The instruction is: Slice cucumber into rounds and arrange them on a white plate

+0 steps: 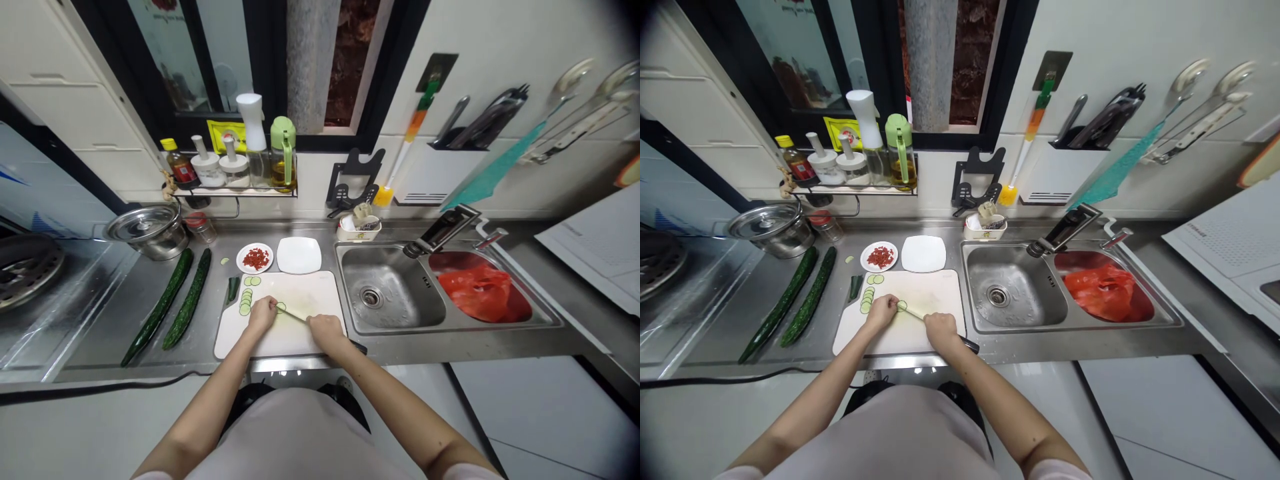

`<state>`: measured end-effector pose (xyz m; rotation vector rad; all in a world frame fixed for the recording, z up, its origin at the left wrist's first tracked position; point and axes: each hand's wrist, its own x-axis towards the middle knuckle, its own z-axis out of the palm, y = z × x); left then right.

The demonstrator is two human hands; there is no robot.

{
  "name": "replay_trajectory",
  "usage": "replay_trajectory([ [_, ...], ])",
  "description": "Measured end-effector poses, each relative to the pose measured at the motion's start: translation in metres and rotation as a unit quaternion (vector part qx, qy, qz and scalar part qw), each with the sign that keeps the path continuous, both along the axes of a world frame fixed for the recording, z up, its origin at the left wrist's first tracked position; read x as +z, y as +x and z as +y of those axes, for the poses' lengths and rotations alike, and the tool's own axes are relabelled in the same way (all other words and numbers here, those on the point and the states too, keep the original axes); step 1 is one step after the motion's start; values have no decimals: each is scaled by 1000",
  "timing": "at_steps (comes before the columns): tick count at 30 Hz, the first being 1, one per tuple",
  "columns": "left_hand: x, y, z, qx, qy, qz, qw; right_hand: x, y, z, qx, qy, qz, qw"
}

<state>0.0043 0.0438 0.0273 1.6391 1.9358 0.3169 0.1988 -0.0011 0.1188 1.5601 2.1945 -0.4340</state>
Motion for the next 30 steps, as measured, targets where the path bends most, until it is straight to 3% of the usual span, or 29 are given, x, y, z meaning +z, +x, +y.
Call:
replay_trajectory([
  [16, -2, 0, -3, 12, 15, -11, 1000, -10, 12, -12, -25, 18, 24, 999],
  [24, -8, 0, 1, 63, -4, -52, 997, -21, 39, -26, -138, 6, 67, 988],
  [30, -4, 1, 2, 67, -9, -61, 996, -27, 51, -30, -174, 10, 74, 982],
])
